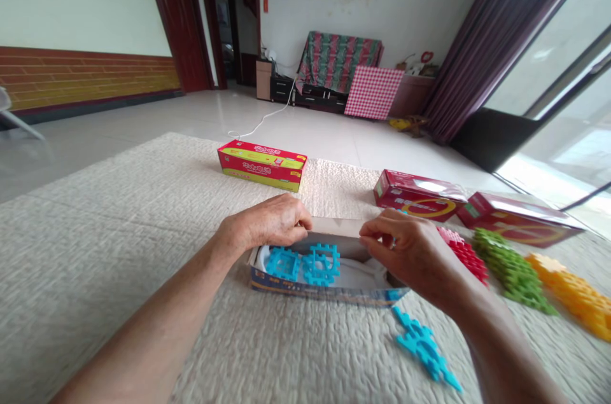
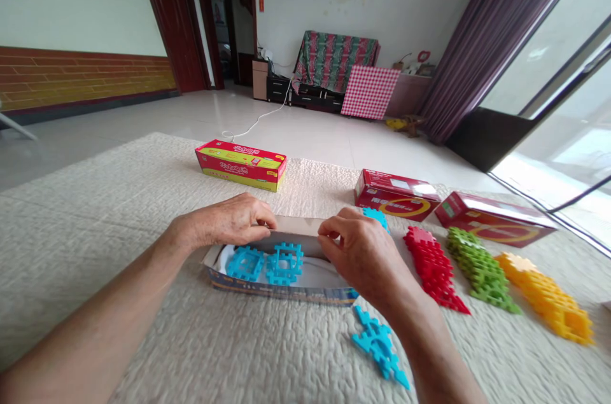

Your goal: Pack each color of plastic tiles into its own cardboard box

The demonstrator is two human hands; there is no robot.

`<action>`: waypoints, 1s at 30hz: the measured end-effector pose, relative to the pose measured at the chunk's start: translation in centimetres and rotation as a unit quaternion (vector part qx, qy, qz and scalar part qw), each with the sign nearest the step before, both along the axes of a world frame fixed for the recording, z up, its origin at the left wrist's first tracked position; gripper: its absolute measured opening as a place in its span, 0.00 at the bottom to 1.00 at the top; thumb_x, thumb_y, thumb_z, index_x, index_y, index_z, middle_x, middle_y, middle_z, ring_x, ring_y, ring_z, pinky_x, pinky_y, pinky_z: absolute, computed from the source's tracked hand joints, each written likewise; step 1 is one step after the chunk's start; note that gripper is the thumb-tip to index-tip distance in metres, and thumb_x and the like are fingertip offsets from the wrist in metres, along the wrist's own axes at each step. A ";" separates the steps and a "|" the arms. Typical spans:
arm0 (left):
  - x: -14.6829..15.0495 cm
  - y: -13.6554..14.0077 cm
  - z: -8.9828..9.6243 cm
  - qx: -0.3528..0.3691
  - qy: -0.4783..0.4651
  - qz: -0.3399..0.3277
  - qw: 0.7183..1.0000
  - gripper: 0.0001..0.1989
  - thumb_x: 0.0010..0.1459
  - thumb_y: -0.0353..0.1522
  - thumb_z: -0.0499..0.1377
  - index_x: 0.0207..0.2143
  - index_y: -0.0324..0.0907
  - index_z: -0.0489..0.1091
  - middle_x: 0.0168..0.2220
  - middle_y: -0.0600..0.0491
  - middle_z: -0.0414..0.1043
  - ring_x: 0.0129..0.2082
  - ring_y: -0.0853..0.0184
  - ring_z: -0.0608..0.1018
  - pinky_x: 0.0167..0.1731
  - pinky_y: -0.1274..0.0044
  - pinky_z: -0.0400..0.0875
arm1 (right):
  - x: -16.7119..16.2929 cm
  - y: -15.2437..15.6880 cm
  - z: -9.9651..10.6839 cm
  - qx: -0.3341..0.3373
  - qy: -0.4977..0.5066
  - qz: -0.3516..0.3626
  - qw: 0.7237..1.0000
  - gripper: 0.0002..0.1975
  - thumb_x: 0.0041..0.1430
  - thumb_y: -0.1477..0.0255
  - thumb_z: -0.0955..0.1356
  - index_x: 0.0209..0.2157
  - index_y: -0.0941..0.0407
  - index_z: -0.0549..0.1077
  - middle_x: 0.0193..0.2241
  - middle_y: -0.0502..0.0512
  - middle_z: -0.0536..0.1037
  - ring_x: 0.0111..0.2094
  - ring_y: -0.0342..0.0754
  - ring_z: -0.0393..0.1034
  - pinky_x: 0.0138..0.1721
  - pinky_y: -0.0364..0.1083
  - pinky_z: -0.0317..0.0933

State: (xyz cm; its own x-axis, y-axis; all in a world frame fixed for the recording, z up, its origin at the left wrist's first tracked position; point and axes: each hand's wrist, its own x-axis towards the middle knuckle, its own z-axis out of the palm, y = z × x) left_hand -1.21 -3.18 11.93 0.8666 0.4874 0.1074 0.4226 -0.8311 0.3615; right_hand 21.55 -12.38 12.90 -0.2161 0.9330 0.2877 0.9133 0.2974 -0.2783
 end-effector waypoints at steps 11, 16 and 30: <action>0.1 -0.2 -0.1 -0.006 -0.003 0.006 1.000 0.09 0.47 0.26 0.53 0.24 0.37 0.73 0.21 0.55 0.71 0.21 0.74 0.66 0.24 0.79 0.56 | -3.0 0.0 -3.4 -0.113 -0.063 -0.036 0.991 0.05 0.53 0.71 0.66 0.25 0.54 0.72 0.19 0.50 0.74 0.21 0.42 0.66 0.23 0.43 0.49; 0.0 -0.2 -0.1 -0.006 0.000 0.013 1.000 0.09 0.47 0.26 0.53 0.24 0.37 0.73 0.22 0.54 0.71 0.21 0.74 0.65 0.24 0.78 0.55 | -3.1 0.3 -3.7 -0.110 -0.021 -0.044 0.993 0.03 0.50 0.73 0.66 0.24 0.54 0.71 0.20 0.48 0.75 0.22 0.42 0.67 0.24 0.42 0.53; 0.0 -0.1 -0.3 0.005 -0.006 0.006 1.000 0.09 0.47 0.26 0.53 0.23 0.37 0.73 0.20 0.55 0.70 0.19 0.75 0.64 0.22 0.78 0.53 | -3.5 -0.1 -2.8 -0.185 0.080 -0.015 0.979 0.05 0.49 0.75 0.65 0.24 0.54 0.72 0.17 0.44 0.75 0.18 0.38 0.64 0.20 0.38 0.52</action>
State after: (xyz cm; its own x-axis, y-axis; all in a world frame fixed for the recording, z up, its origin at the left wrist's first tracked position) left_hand -1.26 -3.28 11.63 0.8588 0.4971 0.1235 0.4285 -0.8293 0.3585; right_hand 18.02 -12.45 10.14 -0.1676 0.9849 -0.0431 0.8557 0.1236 -0.5025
